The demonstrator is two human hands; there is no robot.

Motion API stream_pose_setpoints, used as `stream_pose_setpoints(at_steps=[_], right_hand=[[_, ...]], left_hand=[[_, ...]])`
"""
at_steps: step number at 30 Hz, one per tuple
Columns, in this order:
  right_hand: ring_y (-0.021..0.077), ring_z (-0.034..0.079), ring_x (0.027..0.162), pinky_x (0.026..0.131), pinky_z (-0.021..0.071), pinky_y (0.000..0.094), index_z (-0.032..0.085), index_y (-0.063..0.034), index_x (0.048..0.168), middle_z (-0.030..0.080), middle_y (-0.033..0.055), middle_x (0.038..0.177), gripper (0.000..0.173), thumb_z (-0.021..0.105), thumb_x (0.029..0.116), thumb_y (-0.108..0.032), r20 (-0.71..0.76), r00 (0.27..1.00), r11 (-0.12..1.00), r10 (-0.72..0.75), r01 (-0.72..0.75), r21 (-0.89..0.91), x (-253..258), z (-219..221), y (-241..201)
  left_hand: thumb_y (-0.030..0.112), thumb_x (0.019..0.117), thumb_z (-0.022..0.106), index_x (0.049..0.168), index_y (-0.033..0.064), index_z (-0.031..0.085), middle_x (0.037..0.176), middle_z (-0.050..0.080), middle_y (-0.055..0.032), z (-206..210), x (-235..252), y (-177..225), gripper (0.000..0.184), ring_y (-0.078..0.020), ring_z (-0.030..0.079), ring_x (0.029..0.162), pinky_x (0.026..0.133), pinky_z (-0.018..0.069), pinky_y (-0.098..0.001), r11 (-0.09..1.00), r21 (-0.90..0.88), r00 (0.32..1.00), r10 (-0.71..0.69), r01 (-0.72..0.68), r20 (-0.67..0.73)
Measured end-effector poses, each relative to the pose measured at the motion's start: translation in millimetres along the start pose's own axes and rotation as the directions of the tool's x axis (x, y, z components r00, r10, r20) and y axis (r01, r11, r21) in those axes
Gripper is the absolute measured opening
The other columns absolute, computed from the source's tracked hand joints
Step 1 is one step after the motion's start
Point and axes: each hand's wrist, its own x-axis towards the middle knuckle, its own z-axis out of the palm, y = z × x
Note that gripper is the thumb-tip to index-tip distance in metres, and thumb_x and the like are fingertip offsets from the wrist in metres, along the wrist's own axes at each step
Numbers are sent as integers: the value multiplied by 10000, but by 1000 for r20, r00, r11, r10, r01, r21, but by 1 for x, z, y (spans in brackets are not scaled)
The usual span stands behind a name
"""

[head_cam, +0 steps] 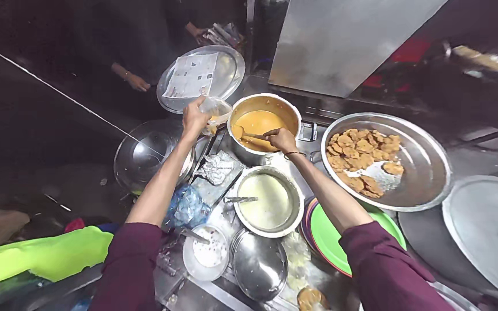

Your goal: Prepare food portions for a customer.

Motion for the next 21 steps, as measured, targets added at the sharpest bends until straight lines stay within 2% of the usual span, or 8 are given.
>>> stream_pose_setpoints(at_steps=[2, 4, 5, 7, 9, 15, 18, 21], right_hand=[[290, 627, 686, 630, 493, 557, 784, -270, 1126, 706, 108, 816, 196, 693, 953, -277, 19, 1000, 991, 23, -25, 130, -6, -9, 8], [175, 541, 596, 592, 469, 429, 770, -272, 1166, 665, 55, 762, 206, 681, 981, -260, 43, 999, 971, 23, -33, 237, -12, -22, 11], [130, 500, 568, 573, 449, 371, 766, -259, 1180, 652, 35, 753, 211, 675, 989, -242, 45, 999, 957, 6, -19, 291, -15, -30, 11], [82, 455, 547, 544, 412, 295, 757, -244, 1199, 646, 14, 764, 224, 672, 994, -217, 35, 999, 927, -26, 11, 376, -23, -48, 8], [68, 447, 528, 514, 396, 263, 750, -260, 1219, 655, 5, 770, 238, 679, 994, -225, 0, 998, 916, -61, 56, 398, -33, -68, 3], [166, 523, 515, 492, 448, 378, 766, -312, 1191, 667, 44, 739, 218, 666, 1000, -277, -146, 977, 955, -154, 185, 234, -70, -129, -23], [192, 571, 528, 487, 483, 411, 774, -329, 1158, 701, 51, 777, 190, 661, 1007, -305, -170, 972, 967, -164, 192, 166, -86, -147, -39], [243, 631, 603, 553, 517, 487, 766, -315, 1189, 734, 72, 849, 205, 648, 1022, -303, -203, 946, 965, -252, 261, 17, -106, -149, -58]], left_hand=[[33, 815, 769, 1432, 154, 605, 1269, 677, -180, 0, 0, -4, 650, -289, 739, 817, 697, 637, -500, 999, 35, 1000, -2, 2, -10], [34, 811, 763, 1430, 164, 611, 1273, 676, -186, 2, 2, -6, 650, -322, 734, 911, 769, 620, -546, 996, 86, 1000, -8, 10, -20], [35, 810, 760, 1425, 166, 616, 1257, 680, -194, 4, 5, -7, 644, -331, 736, 902, 760, 623, -554, 995, 99, 1000, -6, 9, -27], [66, 818, 776, 1426, 166, 613, 1259, 675, -204, 7, 7, -6, 638, -343, 734, 900, 766, 620, -563, 995, 96, 999, -17, 20, -27], [85, 822, 788, 1434, 157, 603, 1253, 676, -211, 11, 10, -4, 643, -341, 742, 871, 750, 632, -559, 997, 75, 999, -26, 28, -22], [62, 804, 772, 1434, 152, 601, 1233, 688, -204, 36, 12, 12, 659, -335, 742, 865, 752, 630, -557, 999, 48, 999, -2, 0, 41], [38, 785, 776, 1427, 157, 610, 1242, 690, -195, 53, 8, 27, 674, -348, 732, 925, 793, 610, -576, 1000, 20, 996, -13, 11, 92], [-16, 787, 761, 1417, 125, 607, 1231, 680, -216, 72, 6, 38, 664, -323, 730, 834, 719, 626, -525, 992, -127, 989, 3, 16, 147]])
